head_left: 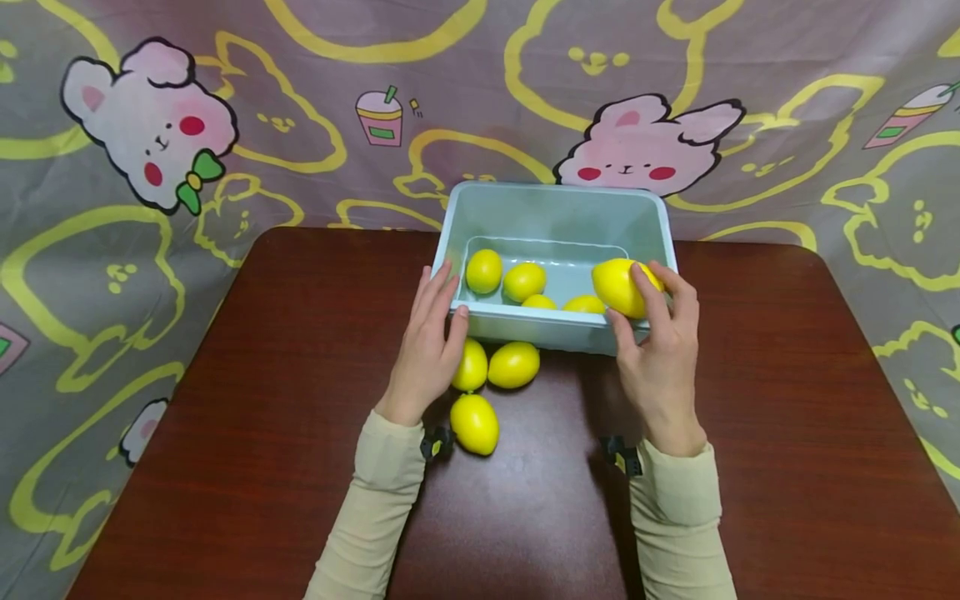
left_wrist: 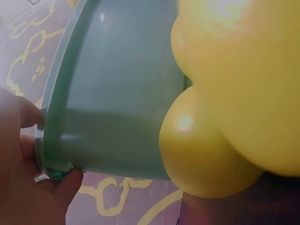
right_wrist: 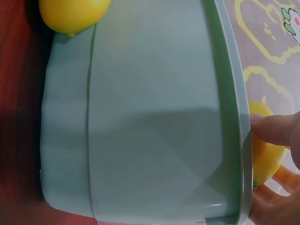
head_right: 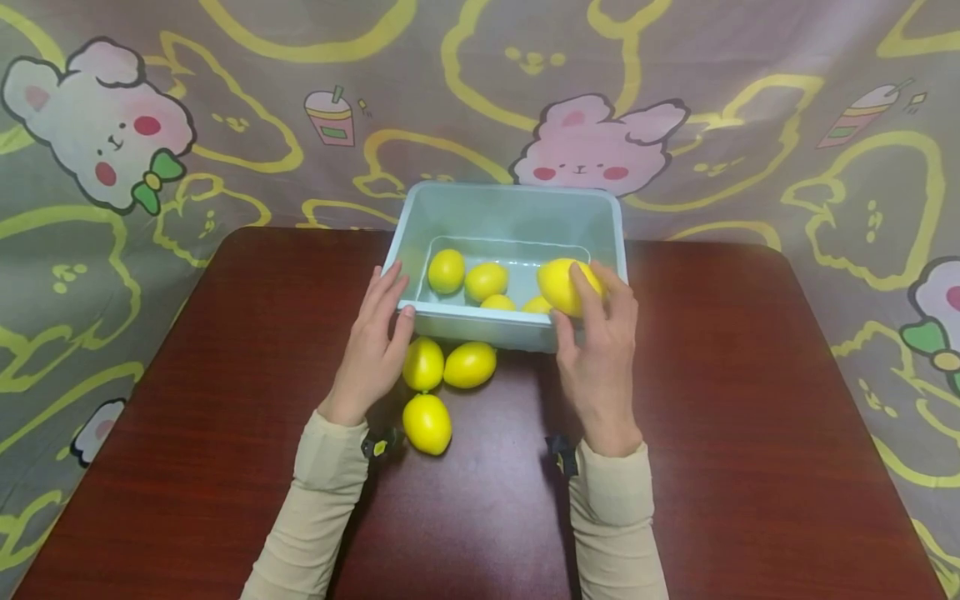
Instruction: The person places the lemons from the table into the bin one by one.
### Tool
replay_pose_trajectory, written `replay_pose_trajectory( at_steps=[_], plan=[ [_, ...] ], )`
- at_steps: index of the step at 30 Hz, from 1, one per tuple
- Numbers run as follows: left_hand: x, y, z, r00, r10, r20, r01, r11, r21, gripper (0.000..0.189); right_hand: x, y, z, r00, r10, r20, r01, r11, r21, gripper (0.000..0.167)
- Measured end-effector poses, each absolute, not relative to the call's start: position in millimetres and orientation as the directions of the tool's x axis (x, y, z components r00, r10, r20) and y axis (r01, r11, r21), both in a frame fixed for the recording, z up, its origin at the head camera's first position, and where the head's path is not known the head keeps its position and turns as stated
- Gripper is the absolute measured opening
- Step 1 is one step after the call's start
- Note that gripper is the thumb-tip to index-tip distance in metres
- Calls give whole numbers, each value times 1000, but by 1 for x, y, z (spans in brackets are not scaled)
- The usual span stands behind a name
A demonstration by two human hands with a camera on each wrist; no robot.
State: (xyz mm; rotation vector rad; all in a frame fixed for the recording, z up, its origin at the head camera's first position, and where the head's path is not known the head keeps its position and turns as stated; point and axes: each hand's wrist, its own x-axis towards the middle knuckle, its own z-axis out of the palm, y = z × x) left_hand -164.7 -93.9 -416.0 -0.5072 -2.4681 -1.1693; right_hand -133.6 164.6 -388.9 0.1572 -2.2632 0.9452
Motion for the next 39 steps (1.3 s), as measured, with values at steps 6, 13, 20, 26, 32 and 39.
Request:
replay_pose_trajectory(
  at_steps=[6, 13, 20, 26, 32, 39],
  plan=[
    [-165, -94, -417, -870, 165, 465, 465, 591, 659, 46, -134, 164, -390, -776, 115, 620, -354, 734, -579, 56],
    [-165, -94, -417, -874, 163, 457, 457, 595, 661, 47, -135, 164, -391, -782, 107, 614, -347, 743, -572, 53],
    [-165, -94, -416, -873, 165, 459, 460, 588, 665, 47, -136, 164, -391, -755, 139, 641, -367, 720, -589, 49],
    [-165, -94, -416, -876, 165, 453, 456, 589, 667, 47, -136, 165, -392, -749, 126, 651, -374, 731, -571, 45],
    [-165, -93, -416, -877, 163, 453, 454, 591, 667, 47, -136, 166, -393, -735, 128, 666, -378, 739, -558, 40],
    [-166, -94, -417, -877, 164, 452, 455, 592, 666, 47, -137, 164, -394, -719, 129, 683, -406, 720, -563, 29]
  ],
)
